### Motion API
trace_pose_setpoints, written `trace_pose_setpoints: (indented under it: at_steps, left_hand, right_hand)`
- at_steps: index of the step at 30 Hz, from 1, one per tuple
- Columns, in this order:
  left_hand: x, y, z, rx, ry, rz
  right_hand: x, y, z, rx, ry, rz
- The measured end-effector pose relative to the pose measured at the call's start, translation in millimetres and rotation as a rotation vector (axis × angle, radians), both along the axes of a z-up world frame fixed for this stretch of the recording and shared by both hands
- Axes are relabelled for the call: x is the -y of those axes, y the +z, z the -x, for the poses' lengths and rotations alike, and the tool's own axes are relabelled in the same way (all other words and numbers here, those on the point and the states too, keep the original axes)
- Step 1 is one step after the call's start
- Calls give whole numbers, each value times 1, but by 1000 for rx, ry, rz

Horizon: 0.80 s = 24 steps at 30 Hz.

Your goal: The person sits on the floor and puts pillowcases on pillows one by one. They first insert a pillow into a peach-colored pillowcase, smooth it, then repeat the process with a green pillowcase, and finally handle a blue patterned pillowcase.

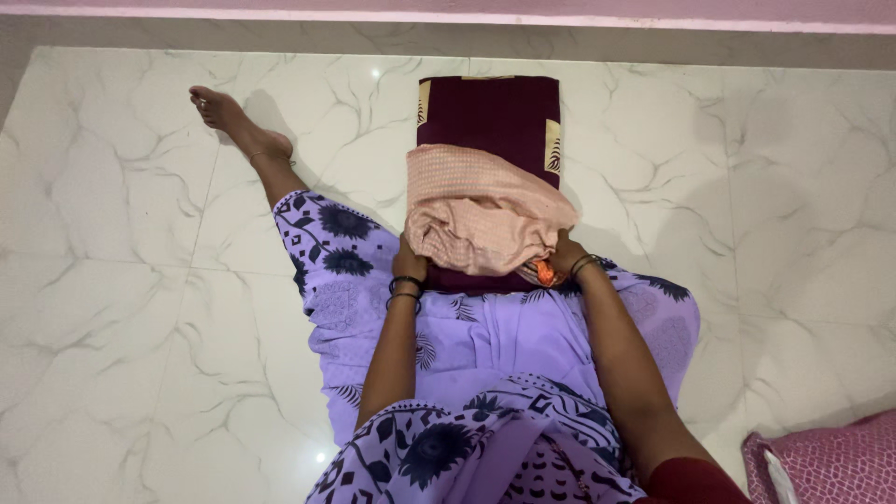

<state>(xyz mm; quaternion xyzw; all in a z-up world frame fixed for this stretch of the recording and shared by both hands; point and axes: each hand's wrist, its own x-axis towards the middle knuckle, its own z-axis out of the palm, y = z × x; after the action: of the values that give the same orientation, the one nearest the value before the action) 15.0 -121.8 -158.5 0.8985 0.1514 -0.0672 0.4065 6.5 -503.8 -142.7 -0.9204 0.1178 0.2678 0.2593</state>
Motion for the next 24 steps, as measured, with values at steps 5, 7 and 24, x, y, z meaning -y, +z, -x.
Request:
trace_pose_setpoints:
  at_steps: [5, 7, 24]
  left_hand:
    - [-10, 9, -18, 287, -54, 128]
    - [-14, 23, -25, 360, -76, 138]
    - [-89, 92, 143, -259, -597, 165]
  right_hand:
    - [-5, 8, -7, 124, -216, -294]
    - [-1, 14, -9, 216, -338, -504]
    - [51, 124, 162, 207, 263, -576]
